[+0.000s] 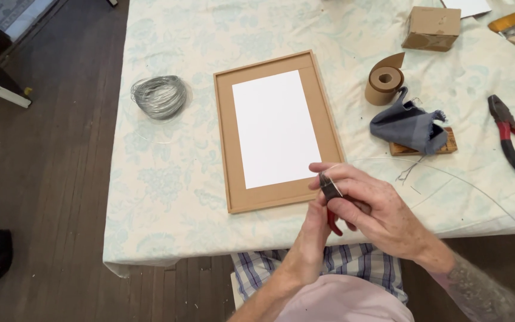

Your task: Attaching a hanging wire to the back of a picture frame using pliers and a power drill

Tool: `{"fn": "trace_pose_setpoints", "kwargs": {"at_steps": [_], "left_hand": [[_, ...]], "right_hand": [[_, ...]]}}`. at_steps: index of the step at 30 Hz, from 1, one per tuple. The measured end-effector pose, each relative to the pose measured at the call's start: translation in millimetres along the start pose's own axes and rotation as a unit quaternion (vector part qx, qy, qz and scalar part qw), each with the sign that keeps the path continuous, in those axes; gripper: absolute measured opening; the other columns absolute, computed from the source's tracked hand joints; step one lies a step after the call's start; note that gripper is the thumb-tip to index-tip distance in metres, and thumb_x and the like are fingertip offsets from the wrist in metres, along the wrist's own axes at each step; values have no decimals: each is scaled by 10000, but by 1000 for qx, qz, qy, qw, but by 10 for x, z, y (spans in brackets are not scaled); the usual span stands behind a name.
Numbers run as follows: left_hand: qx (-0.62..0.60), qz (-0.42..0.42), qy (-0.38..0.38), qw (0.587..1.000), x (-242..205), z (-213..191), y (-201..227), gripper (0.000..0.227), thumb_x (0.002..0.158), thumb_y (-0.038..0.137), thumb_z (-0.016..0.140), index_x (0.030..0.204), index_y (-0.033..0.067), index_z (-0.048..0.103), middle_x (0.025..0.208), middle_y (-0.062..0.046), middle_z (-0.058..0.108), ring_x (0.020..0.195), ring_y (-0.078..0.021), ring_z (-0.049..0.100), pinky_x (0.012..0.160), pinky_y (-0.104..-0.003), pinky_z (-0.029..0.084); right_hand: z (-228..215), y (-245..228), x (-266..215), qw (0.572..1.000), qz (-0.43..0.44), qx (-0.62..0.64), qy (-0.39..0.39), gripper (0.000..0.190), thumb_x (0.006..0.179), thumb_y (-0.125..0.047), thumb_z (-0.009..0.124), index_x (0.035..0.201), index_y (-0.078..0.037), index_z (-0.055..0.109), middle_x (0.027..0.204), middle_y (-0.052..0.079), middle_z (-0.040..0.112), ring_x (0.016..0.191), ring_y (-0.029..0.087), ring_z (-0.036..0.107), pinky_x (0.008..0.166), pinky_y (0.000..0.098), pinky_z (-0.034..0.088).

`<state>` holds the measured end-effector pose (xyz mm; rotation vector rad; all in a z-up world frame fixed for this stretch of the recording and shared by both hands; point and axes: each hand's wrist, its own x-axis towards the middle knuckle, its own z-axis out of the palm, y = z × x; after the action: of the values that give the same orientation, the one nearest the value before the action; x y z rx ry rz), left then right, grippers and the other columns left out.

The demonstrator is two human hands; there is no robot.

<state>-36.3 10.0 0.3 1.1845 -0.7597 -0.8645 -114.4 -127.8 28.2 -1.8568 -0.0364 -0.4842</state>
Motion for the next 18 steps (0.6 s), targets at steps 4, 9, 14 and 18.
{"fn": "trace_pose_setpoints", "kwargs": {"at_steps": [4,9,14,18], "left_hand": [[-39,-65,-97,992,110,-362,189,874,945,703,273,1475,28,435,1409,-191,577,1183,-291,635,922,-444,594],[29,-65,-32,997,376,-656,698,313,967,287,649,1100,23,753,983,-120,758,778,-151,669,585,-234,578],[45,-230,-166,958,564,-736,777,178,863,245,790,885,68,777,777,-67,764,568,-98,637,449,-204,492],[79,-263,-185,944,580,-702,875,157,854,201,788,832,48,760,766,-80,756,576,-100,641,475,-228,520]], "right_hand": [[-134,-72,-40,999,36,5,-26,245,1015,-124,476,1146,-34,663,1274,165,664,1195,279,674,889,328,667],[-243,-151,-34,987,121,11,-102,230,993,-176,558,977,-83,768,716,14,808,606,89,729,596,214,634],[-311,-104,-84,965,218,31,-139,275,948,-199,636,858,-26,830,622,31,834,436,85,592,426,209,505],[-370,41,-134,950,261,122,-118,225,899,-116,705,968,36,856,614,66,726,569,129,643,551,289,605]]}}
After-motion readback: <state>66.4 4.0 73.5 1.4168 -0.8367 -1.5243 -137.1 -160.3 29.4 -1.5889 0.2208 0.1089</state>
